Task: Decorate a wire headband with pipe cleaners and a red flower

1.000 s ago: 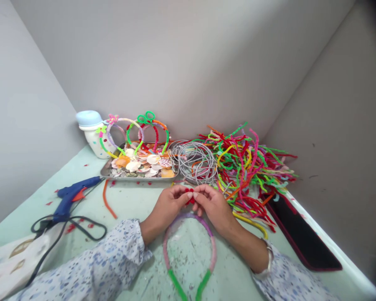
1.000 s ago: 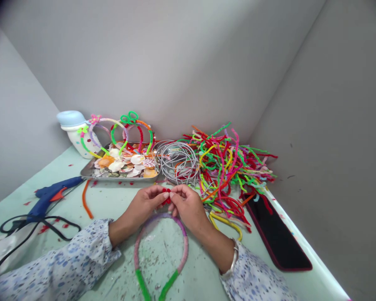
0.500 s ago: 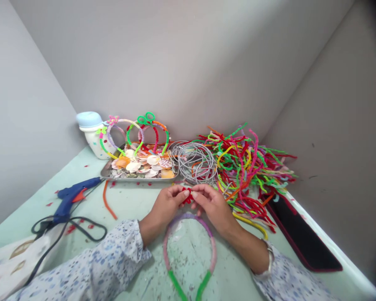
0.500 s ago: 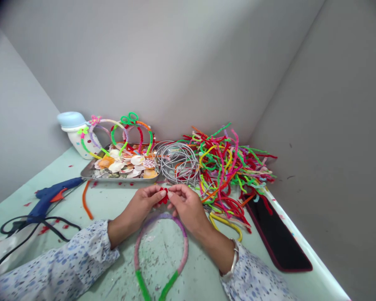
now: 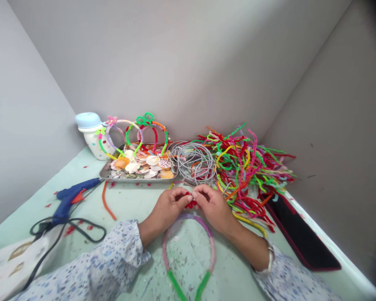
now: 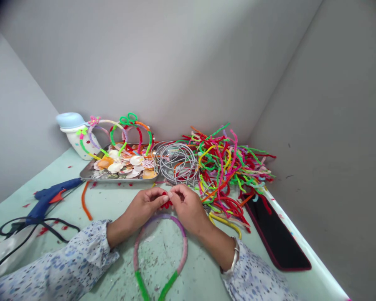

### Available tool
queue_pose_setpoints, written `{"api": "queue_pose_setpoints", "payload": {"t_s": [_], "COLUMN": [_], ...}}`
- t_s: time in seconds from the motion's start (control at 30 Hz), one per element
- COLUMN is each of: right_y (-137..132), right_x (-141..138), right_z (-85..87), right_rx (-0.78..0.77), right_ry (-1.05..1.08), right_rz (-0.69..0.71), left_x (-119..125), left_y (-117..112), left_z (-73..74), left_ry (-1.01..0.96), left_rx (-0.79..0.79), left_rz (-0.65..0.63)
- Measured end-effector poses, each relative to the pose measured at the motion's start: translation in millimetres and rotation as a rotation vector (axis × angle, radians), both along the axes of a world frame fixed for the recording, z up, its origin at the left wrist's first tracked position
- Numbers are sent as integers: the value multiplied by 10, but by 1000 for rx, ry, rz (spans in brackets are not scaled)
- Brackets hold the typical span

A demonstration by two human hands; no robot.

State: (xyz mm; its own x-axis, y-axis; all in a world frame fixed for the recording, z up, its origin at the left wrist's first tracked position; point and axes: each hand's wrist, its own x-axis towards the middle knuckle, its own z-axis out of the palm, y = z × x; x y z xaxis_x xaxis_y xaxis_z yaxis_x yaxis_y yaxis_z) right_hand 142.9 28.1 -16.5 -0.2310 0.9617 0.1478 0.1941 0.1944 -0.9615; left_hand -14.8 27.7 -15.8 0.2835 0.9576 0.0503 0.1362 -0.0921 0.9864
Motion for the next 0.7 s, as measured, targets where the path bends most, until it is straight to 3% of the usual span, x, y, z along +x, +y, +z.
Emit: {"api": "queue_pose_setpoints", "payload": {"t_s": [0.13,0.3,0.47,0.7], "right_y": [33,24,9,34], "right_x": [2,-18,-22,17], "right_z": [0,-21,5,36], "right_rx": [-137,-169,-39,184], "right_ry": [96,152,101,-171], "right_rz": [-41,-38,-39,-12], "left_x": [30,51,47,38], "left_y": [-46,-56,-18,-46], "left_z": [116,122,52,64], "left_ry": [-87,-121,-56,48], "left_rx": [-60,-124,-143,-117], "left_rz": [-70,10,73,31]}}
